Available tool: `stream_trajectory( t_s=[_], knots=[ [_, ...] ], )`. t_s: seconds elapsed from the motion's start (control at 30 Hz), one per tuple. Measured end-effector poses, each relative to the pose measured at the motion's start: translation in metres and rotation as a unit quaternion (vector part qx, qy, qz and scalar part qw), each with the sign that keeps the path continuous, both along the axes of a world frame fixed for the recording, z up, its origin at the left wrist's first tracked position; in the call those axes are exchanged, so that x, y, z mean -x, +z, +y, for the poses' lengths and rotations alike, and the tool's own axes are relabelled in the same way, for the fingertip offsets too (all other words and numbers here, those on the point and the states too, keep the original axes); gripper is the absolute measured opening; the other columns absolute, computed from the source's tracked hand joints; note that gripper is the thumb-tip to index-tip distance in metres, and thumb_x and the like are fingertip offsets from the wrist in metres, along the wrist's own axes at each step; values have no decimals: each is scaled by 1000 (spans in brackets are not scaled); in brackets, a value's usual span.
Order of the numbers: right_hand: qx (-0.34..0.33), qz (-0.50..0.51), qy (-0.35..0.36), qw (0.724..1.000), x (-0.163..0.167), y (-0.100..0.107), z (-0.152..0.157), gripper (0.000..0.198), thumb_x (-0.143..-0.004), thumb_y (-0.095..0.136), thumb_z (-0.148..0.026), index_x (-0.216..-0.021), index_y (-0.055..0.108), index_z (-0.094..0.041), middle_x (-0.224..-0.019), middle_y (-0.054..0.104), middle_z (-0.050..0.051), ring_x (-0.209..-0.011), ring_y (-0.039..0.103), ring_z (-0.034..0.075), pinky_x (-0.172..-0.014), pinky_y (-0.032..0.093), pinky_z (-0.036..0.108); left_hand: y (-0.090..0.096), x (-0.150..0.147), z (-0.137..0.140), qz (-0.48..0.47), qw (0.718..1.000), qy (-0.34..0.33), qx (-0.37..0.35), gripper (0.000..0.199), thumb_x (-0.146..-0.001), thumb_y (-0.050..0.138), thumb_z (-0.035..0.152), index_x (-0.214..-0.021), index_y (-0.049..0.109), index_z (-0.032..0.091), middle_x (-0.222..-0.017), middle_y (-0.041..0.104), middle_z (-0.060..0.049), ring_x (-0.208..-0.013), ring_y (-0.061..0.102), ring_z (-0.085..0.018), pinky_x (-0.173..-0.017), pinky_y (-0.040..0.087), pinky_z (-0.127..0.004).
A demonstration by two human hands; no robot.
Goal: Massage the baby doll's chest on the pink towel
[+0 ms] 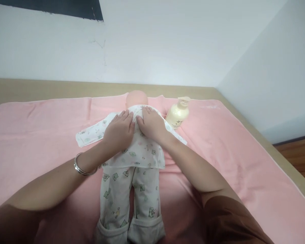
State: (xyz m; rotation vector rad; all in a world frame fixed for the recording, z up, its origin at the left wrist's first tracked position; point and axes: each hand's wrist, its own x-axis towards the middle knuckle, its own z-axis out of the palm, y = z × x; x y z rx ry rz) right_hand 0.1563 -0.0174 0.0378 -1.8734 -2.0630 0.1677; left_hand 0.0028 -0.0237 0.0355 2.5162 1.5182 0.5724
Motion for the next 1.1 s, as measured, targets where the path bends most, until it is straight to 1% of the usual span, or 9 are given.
stream_trajectory(
  t_s=[0.1, 0.2, 0.3, 0.4, 0.53, 0.67, 0.77, 0.93, 1.1],
  knots=[
    [-29, -25, 17, 999, 1, -4, -2, 55, -103, 30, -30, -144, 47, 3, -149, 52, 22, -141, 47, 34, -119, 38, 49, 9, 7, 14, 5, 998, -8, 67, 52, -99, 33, 26, -143, 48, 3, -155, 46, -21, -148, 38, -32, -123, 33, -49],
    [-70, -61, 32, 995, 10, -7, -14, 53, -103, 31, -28, -139, 52, 5, -141, 59, 24, -134, 53, 35, -118, 40, 49, 9, 11, 32, -34, 994, 16, 101, 42, -97, 34, 30, -121, 61, 10, -136, 62, -18, -130, 56, -32, -112, 45, -48],
    [-113, -95, 39, 988, 22, -7, -30, 54, -102, 34, -27, -140, 51, 7, -142, 57, 27, -135, 53, 37, -119, 39, 49, 2, 10, 40, -60, 996, 29, 65, 31, -95, 33, 31, -90, 59, 17, -105, 70, -14, -101, 64, -29, -97, 51, -45],
    [-114, -125, 51, 984, 31, -6, -42, 53, -102, 34, -25, -141, 51, 6, -143, 56, 28, -137, 52, 38, -119, 39, 51, -5, 8, 39, -77, 997, 23, 18, 26, -94, 33, 28, -81, 54, 20, -92, 68, -12, -91, 62, -27, -90, 50, -42],
    [-94, -113, 73, 987, 28, -4, -43, 53, -101, 33, -23, -142, 50, 6, -145, 53, 29, -139, 50, 37, -121, 37, 52, -9, 7, 37, -86, 996, 26, 3, 28, -94, 32, 29, -86, 57, 18, -93, 68, -13, -91, 62, -27, -89, 51, -43],
    [-58, -30, 66, 996, 17, -3, -30, 58, -101, 33, -30, -144, 45, 6, -150, 48, 28, -145, 43, 35, -120, 38, 54, -15, 6, 39, -89, 995, 39, 1, 38, -95, 33, 30, -110, 62, 12, -116, 68, -16, -111, 60, -30, -104, 47, -47],
    [-50, -5, 40, 998, 11, -4, -19, 56, -100, 37, -37, -137, 52, 3, -147, 52, 28, -141, 46, 37, -117, 40, 55, -21, 6, 42, -83, 996, 43, -9, 45, -95, 33, 29, -124, 59, 7, -130, 64, -19, -124, 55, -31, -114, 43, -49],
    [-28, -15, 48, 998, 5, -3, -10, 56, -100, 41, -40, -138, 51, 1, -150, 50, 25, -142, 45, 36, -121, 35, 51, -21, 7, 43, -62, 998, 29, -4, 50, -98, 31, 30, -132, 56, 4, -141, 58, -20, -132, 53, -31, -118, 40, -48],
    [16, -17, 64, 998, -2, 0, -5, 66, -101, 43, -44, -148, 40, 2, -158, 38, 25, -150, 34, 36, -125, 29, 49, -13, 7, 28, -21, 999, 11, -32, 47, -99, 27, 25, -124, 61, 6, -133, 63, -21, -128, 57, -31, -115, 43, -49]
  ],
)
